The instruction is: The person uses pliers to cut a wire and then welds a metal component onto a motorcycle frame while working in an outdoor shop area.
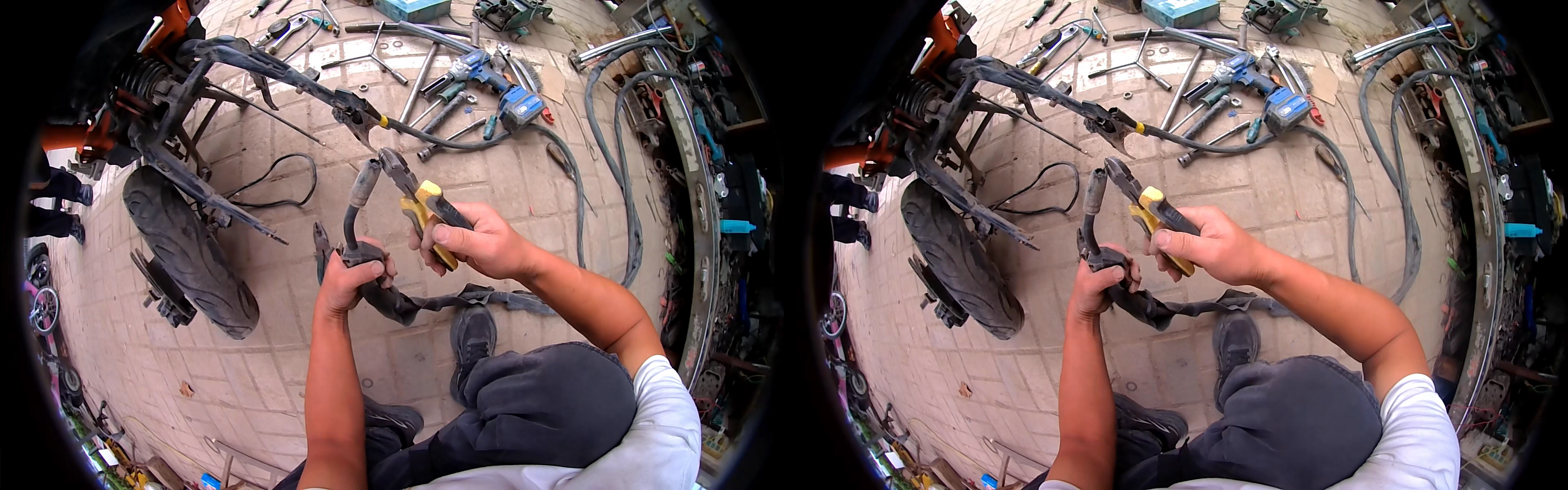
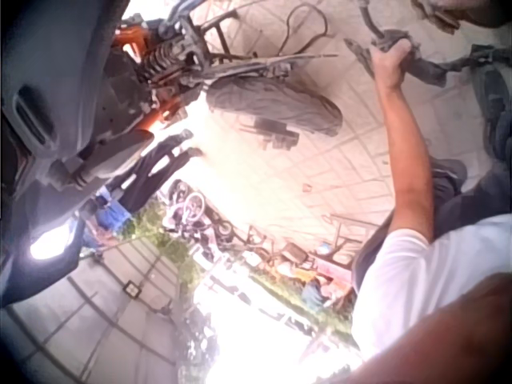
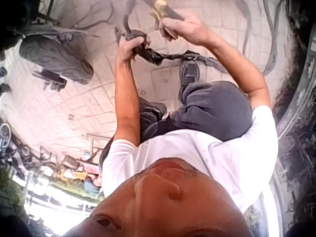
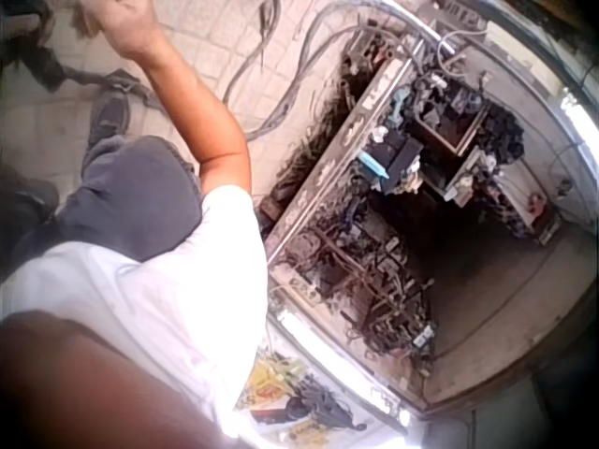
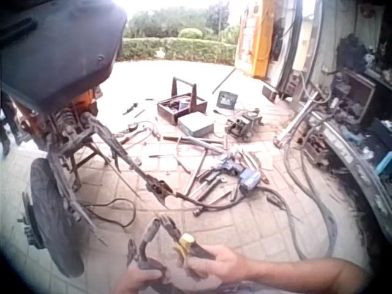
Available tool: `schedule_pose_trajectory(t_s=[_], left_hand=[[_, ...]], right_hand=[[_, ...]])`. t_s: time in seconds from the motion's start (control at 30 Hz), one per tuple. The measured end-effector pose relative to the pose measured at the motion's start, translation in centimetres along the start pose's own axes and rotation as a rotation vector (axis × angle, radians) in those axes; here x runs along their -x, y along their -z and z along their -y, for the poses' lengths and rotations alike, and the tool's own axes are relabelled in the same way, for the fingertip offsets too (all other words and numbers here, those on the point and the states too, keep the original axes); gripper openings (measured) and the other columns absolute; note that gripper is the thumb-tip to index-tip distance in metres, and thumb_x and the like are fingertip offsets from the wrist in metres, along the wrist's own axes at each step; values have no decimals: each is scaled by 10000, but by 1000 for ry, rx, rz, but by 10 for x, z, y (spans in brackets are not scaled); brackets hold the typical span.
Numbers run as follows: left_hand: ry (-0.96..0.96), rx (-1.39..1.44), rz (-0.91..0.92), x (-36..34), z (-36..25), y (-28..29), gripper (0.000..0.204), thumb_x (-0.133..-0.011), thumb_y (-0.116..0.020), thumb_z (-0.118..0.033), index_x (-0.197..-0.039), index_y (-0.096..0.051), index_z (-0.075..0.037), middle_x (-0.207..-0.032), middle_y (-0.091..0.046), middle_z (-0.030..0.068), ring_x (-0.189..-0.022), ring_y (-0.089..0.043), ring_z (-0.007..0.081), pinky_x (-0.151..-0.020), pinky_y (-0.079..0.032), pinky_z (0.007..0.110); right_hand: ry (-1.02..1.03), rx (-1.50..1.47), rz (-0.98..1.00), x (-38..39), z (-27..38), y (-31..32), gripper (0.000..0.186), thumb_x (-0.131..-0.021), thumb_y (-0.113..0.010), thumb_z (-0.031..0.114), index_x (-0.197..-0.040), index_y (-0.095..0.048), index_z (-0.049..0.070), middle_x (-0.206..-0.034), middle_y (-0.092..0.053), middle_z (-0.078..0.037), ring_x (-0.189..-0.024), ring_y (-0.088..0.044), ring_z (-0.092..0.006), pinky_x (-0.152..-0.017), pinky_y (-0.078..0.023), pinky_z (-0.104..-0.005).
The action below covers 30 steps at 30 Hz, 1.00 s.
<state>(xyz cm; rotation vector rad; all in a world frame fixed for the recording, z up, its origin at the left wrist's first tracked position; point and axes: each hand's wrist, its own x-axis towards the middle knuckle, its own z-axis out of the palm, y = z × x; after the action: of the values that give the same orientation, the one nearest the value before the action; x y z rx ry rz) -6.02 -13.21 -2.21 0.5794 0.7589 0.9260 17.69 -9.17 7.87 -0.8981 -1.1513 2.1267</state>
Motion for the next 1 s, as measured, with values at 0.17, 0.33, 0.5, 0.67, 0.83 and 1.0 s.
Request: schedule_pose_trajectory(t_s=[0.17, 0.33, 0.5, 0.67, 0.83, 1.0], left_hand=[[-32, -4, -5, -2, 1, 0, 324, -707, -729, -136, -958, -574, -2, -691, -592, 142, -614, -583, 260, -572, -489, 368], [-4, 5, -6, -3, -3, -4, 262, -696, -703, -94, -906, -577, 0, -718, -601, 105, -628, -583, 214, -582, -489, 344], [-2, 14, -10, -5, -3, -5, 258, -696, -699, -89, -905, -575, -1, -715, -601, 108, -617, -577, 215, -578, -486, 345], [-16, -7, 3, -7, -3, -4, 271, -697, -703, -106, -919, -584, -4, -726, -614, 120, -613, -577, 217, -577, -485, 346], [-6, -11, 3, -7, -4, -4, 289, -699, -710, -127, -934, -592, -8, -746, -633, 134, -609, -581, 213, -572, -486, 337], [9, -47, -17, -8, -5, -4, 271, -720, -700, -131, -933, -590, -4, -755, -644, 137, -615, -589, 207, -571, -492, 329]], right_hand=[[568, 932, -126, -10, -6, 9, 199, -929, -614, 177, -960, -572, -15, -985, -584, -114, -728, -571, -151, -652, -455, -310], [198, 697, -130, -2, 2, 4, 197, -936, -600, 171, -982, -581, -20, -965, -597, -104, -722, -579, -150, -660, -473, -319], [68, 112, -54, -1, -1, -3, 232, -948, -602, 213, -987, -599, -16, -880, -604, -49, -755, -578, -130, -679, -478, -302], [235, 461, -95, -5, -2, 2, 233, -927, -619, 192, -1004, -605, -27, -924, -598, -87, -843, -590, -184, -738, -480, -326], [442, 907, -143, -7, 5, 9, 219, -872, -654, 126, -1004, -602, -41, -1087, -578, -172, -939, -603, -290, -821, -480, -377], [526, 1054, -247, -12, -1, 17, 232, -856, -658, 172, -947, -598, -33, -1020, -566, -205, -862, -576, -394, -761, -476, -421]])
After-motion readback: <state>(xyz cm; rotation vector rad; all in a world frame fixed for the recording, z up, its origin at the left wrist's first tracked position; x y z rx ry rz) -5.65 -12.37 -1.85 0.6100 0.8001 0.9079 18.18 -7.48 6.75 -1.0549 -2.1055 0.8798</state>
